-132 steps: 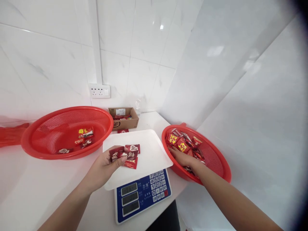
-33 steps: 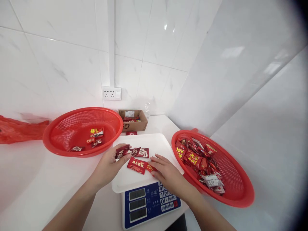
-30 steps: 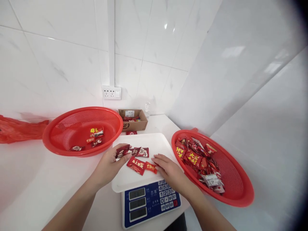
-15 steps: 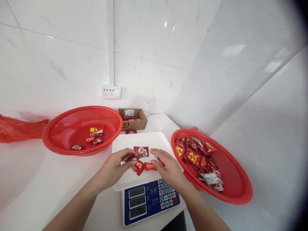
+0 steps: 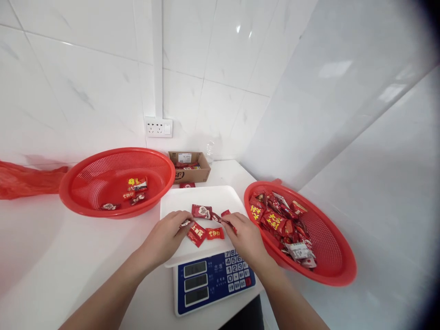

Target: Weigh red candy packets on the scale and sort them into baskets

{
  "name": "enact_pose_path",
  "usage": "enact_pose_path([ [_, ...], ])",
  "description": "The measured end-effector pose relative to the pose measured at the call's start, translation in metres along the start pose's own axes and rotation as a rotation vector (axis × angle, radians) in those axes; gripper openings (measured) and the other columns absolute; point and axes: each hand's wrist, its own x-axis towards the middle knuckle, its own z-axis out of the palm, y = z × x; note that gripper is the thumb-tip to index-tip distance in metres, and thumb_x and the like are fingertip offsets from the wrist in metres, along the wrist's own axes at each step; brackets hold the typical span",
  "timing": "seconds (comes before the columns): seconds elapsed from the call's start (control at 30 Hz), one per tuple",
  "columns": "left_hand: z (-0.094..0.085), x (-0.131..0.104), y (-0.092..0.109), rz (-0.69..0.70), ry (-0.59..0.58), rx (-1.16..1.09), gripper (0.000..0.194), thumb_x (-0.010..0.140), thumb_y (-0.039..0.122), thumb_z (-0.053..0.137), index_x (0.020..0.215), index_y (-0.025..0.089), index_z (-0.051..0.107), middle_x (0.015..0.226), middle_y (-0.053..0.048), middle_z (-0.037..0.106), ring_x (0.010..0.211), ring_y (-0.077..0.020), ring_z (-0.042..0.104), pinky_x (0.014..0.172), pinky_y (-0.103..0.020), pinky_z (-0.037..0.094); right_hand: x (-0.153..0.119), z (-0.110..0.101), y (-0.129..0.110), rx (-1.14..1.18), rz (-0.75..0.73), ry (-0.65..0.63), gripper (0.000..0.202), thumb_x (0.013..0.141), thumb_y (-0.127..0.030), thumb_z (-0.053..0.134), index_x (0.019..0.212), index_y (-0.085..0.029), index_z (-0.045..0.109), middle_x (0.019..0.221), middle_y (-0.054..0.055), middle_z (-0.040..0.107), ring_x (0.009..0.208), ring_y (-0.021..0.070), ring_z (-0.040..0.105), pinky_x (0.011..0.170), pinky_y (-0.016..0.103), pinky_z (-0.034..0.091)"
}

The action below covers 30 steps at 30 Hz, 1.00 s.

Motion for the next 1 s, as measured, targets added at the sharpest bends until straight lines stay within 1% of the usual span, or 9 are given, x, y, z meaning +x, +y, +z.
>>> enact_pose_path([
  [0.17,0.003,-0.002,0.002,0.064,-0.106,0.059,0.021,0.088,0.024,0.038,0.092,0.023,0.058,0.095,-0.004,0.063,0.088,-0.0201,0.057,0.075,-0.033,0.045,-0.009,-0.015,-0.006,0.071,0.012,-0.163,0.019,0.086,-0.022,0.046,0.085,-0.024,0.065,0.088,0.002,0.065,0.082,0.0172,0.06,0.072,0.029,0.047],
  [0.27,0.003,-0.002,0.004,0.13,-0.137,0.077,0.021,0.087,0.02,0.039,0.091,0.022,0.059,0.098,-0.004,0.063,0.091,-0.0199,0.056,0.077,-0.033,0.045,-0.011,-0.024,-0.01,0.091,0.033,-0.154,0.019,0.087,-0.023,0.045,0.085,-0.024,0.064,0.087,0.003,0.065,0.081,0.0174,0.06,0.072,0.029,0.046],
  [0.37,0.006,-0.001,0.002,0.184,-0.148,0.14,0.025,0.085,0.014,0.041,0.096,0.022,0.062,0.104,-0.005,0.062,0.096,-0.0205,0.054,0.083,-0.036,0.045,-0.01,-0.024,-0.011,0.029,0.056,-0.111,0.02,0.087,-0.022,0.044,0.087,-0.024,0.064,0.088,0.003,0.064,0.083,0.0176,0.059,0.072,0.03,0.046],
  [0.5,0.01,0.001,-0.006,0.231,-0.115,0.256,0.033,0.083,0.01,0.044,0.106,0.025,0.062,0.111,-0.005,0.06,0.102,-0.0221,0.053,0.088,-0.039,0.044,-0.011,-0.017,-0.011,-0.018,0.046,-0.213,0.019,0.084,-0.02,0.048,0.093,-0.026,0.064,0.093,0.002,0.062,0.09,0.0182,0.058,0.074,0.029,0.046],
  [0.6,0.012,0.002,-0.009,0.215,-0.095,0.331,0.034,0.084,0.011,0.045,0.109,0.026,0.062,0.11,-0.006,0.06,0.1,-0.0229,0.053,0.086,-0.039,0.045,-0.014,-0.013,-0.012,-0.061,0.024,-0.263,0.021,0.083,-0.02,0.049,0.097,-0.026,0.064,0.096,0.003,0.06,0.093,0.0192,0.057,0.077,0.031,0.046],
  [0.77,0.012,0.003,-0.007,0.152,-0.067,0.444,0.041,0.081,0.009,0.046,0.116,0.025,0.06,0.109,-0.008,0.059,0.097,-0.0247,0.055,0.083,-0.039,0.046,-0.016,-0.01,-0.015,-0.077,-0.026,-0.208,0.031,0.084,-0.023,0.051,0.114,-0.028,0.058,0.106,0.006,0.056,0.099,0.0207,0.054,0.081,0.033,0.047],
  [0.83,0.011,0.003,-0.006,0.12,-0.069,0.475,0.041,0.08,0.009,0.046,0.117,0.023,0.06,0.106,-0.01,0.058,0.094,-0.025,0.055,0.083,-0.04,0.045,-0.016,-0.011,-0.018,-0.073,-0.048,-0.219,0.029,0.082,-0.023,0.054,0.11,-0.027,0.061,0.104,0.006,0.055,0.098,0.0213,0.053,0.081,0.034,0.047],
  [0.93,0.012,0.003,-0.004,0.092,-0.077,0.493,0.04,0.08,0.011,0.046,0.117,0.021,0.06,0.102,-0.011,0.058,0.089,-0.0249,0.055,0.08,-0.04,0.046,-0.018,-0.014,-0.024,-0.057,-0.054,-0.274,0.018,0.083,-0.025,0.055,0.096,-0.026,0.067,0.096,0.006,0.056,0.092,0.021,0.054,0.079,0.035,0.048],
  [1.0,0.013,0.003,-0.004,0.095,-0.068,0.49,0.039,0.08,0.012,0.046,0.116,0.021,0.06,0.1,-0.011,0.057,0.089,-0.0247,0.055,0.079,-0.039,0.046,-0.019,-0.018,-0.025,-0.021,-0.067,-0.308,0.017,0.084,-0.026,0.053,0.095,-0.027,0.067,0.096,0.006,0.056,0.09,0.0201,0.055,0.079,0.035,0.048],
])
